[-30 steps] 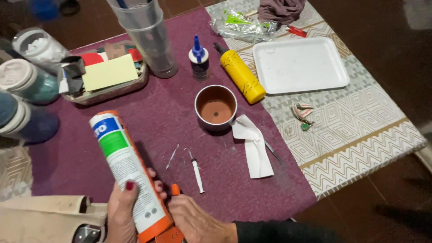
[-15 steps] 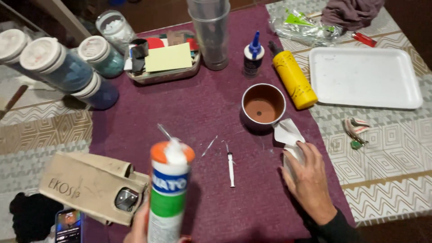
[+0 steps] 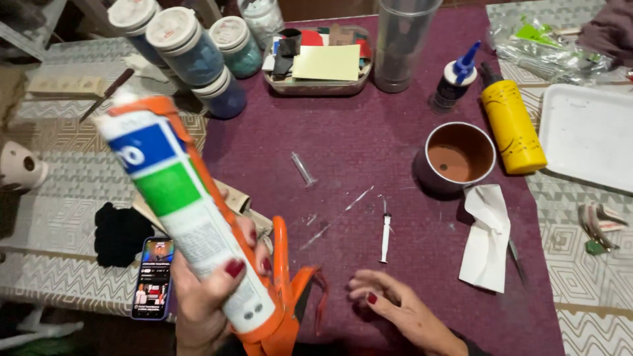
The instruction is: Prepare a caulking gun by inserting a tube of sealant and manipulating the plunger and syringe.
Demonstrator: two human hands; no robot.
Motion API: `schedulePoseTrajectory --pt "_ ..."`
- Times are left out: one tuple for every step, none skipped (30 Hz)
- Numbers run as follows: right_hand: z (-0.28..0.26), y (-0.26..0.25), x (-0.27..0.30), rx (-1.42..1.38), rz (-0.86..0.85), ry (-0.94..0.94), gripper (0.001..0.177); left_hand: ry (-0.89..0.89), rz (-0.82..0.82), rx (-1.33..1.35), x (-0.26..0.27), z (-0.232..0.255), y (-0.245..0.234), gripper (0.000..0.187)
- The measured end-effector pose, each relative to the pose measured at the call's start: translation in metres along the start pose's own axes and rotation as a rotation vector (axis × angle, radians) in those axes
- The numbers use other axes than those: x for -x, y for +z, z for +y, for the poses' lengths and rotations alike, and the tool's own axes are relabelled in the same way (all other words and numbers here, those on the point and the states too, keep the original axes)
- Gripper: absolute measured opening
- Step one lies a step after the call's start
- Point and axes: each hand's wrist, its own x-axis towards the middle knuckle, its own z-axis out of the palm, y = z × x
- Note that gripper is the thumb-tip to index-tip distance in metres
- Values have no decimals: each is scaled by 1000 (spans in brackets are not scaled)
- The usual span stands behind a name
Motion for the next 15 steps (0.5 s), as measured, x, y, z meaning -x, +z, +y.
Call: schedulePoseTrajectory --pt "2 7 -5 -359 -153 147 47 79 -18 152 -12 2 2 68" --pt "4 13 -10 -716 -307 299 53 158 -39 305 -25 4 4 81" --pt "-9 18 -12 -713 -303 294 53 159 -45 309 -28 -3 0 81" --pt "-21 23 -15 -829 -336 213 56 136 -28 482 -32 -10 -3 78" --pt "-32 29 -13 -950 -365 143 58 101 1 655 -32 -18 -7 75" --pt "-38 32 -10 -953 -356 151 58 92 7 659 -32 -26 -8 75" --pt "-45 34 -11 -1075 -402 159 44 101 58 679 -35 -35 -8 70" --pt "-51 36 -12 -1198 -447 166 31 109 110 699 -38 -43 -9 64" --pt "-44 36 -13 -1194 -455 160 31 118 104 697 -42 -55 -14 64" --pt "-36 37 -13 -892 -475 72 30 112 205 651 -46 -66 -19 66" --pt "-28 40 -4 -601 -487 13 32 94 332 602 -38 -78 -23 68" --pt "-20 47 0 -607 -494 34 32 90 354 599 -35 -80 -26 68" --pt "-15 50 0 -870 -498 152 32 131 341 626 -41 -85 -26 69" --pt "-9 51 -1 -1133 -495 271 32 171 328 652 -47 -89 -24 70" --pt "2 51 -4 -1123 -492 253 32 175 310 662 -47 -90 -24 70"
